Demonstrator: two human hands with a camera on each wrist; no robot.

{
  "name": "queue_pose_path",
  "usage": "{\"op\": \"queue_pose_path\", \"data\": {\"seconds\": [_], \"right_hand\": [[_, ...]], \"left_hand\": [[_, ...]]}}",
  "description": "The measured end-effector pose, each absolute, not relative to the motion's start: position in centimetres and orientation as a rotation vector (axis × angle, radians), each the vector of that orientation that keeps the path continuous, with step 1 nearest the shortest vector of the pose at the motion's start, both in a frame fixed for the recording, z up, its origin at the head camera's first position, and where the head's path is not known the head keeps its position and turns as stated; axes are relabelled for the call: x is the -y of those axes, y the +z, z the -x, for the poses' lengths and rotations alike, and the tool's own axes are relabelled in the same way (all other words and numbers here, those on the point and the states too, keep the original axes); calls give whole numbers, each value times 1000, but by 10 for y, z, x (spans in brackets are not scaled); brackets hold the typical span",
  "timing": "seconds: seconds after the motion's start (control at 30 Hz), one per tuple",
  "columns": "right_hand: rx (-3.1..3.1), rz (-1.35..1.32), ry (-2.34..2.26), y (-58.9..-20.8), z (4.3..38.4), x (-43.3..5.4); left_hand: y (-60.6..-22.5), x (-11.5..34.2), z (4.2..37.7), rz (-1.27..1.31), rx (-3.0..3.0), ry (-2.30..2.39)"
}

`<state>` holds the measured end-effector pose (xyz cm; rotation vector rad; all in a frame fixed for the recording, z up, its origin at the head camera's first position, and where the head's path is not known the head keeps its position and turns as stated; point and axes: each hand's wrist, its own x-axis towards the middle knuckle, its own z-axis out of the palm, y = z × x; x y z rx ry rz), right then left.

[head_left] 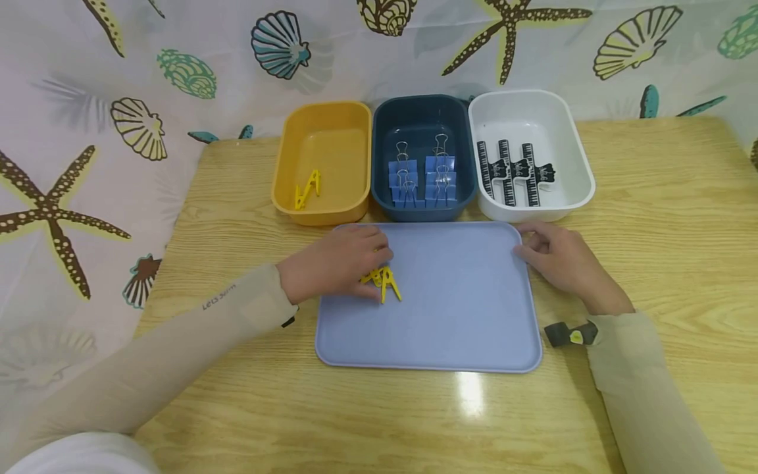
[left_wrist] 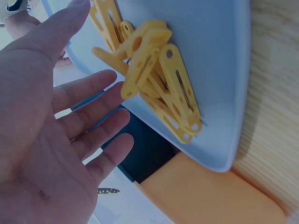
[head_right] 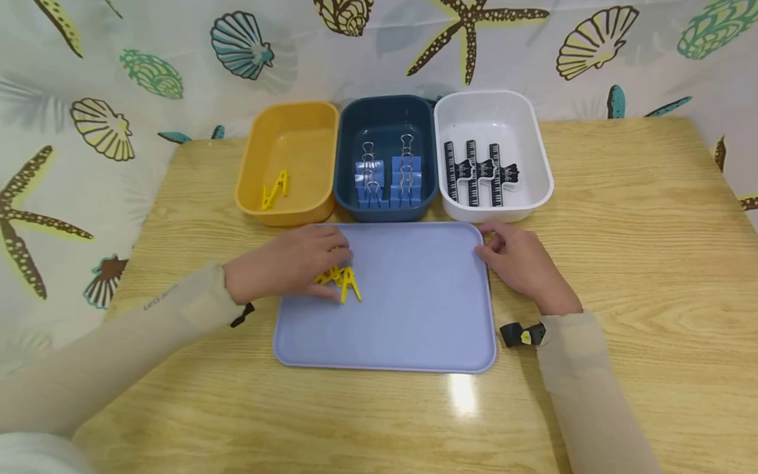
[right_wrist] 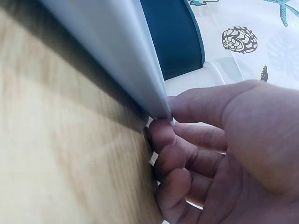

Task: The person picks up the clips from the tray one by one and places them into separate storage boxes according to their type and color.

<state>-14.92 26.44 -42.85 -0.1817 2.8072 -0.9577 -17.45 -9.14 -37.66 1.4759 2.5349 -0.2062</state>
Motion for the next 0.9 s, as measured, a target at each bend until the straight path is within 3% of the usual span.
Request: {"op": "queue_pose_path", "data": {"seconds": [0.9], "right_hand": [[-2802,173,-963,-429,151,-265]], "left_hand": [[-388,83,167,-1535,-2504,-193]]}}
